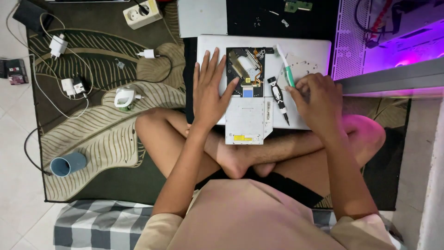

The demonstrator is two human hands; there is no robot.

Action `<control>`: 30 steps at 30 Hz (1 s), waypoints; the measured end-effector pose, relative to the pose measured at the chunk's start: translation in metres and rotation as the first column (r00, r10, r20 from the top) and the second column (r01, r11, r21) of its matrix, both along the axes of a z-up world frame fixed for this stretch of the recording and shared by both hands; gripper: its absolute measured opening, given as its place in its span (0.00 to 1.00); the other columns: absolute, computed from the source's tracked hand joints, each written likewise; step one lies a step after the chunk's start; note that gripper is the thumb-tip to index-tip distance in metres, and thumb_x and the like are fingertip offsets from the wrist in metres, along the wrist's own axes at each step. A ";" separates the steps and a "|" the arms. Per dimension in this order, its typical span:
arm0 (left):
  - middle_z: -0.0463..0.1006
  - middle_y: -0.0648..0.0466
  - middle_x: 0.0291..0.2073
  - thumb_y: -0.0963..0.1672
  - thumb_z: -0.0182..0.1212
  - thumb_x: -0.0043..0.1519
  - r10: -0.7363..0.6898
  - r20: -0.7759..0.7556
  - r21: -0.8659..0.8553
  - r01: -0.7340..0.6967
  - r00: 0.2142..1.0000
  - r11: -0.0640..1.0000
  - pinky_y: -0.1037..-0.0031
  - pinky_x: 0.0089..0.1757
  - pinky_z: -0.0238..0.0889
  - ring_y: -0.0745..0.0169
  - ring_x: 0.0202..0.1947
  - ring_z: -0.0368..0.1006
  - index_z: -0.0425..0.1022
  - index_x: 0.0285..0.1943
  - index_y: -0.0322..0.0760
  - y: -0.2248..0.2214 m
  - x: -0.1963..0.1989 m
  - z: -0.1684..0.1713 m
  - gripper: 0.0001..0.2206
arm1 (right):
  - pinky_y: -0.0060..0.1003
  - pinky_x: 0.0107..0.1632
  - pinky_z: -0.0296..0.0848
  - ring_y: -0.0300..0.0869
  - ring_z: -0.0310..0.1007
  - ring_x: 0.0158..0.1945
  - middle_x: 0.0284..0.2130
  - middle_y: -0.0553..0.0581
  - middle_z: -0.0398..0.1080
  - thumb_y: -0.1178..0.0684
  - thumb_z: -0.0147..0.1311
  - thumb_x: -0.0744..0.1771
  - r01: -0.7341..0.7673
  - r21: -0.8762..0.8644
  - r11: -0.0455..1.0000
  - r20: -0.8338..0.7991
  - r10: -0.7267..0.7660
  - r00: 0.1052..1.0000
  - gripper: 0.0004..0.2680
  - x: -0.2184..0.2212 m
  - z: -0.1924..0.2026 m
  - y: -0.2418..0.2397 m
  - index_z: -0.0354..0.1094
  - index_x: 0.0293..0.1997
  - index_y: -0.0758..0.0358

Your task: Disassembling, cleaning, and reassembling a laptop CD drive using a screwdriver and a brush.

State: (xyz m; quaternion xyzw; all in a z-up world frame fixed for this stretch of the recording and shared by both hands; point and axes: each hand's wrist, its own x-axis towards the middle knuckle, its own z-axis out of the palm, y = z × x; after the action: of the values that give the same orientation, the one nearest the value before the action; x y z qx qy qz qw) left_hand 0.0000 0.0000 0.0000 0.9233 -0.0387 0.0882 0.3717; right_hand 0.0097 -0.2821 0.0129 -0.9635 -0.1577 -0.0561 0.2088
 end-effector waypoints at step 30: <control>0.59 0.42 0.74 0.49 0.64 0.68 0.023 0.030 -0.046 -0.022 0.999 0.999 0.52 0.72 0.27 0.45 0.78 0.45 0.70 0.70 0.31 -0.001 0.001 -0.006 0.25 | 0.52 0.45 0.73 0.62 0.76 0.43 0.41 0.64 0.73 0.57 0.51 0.77 -0.111 0.103 0.988 0.131 0.097 0.987 0.07 0.035 0.008 -0.001 0.73 0.62 0.62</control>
State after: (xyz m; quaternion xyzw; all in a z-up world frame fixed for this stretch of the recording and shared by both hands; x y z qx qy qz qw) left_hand 0.0012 -0.0011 -0.0059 0.9136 -0.0320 0.1075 0.3908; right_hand 0.0450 -0.2831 0.0205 -0.9356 -0.2174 -0.1143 0.2538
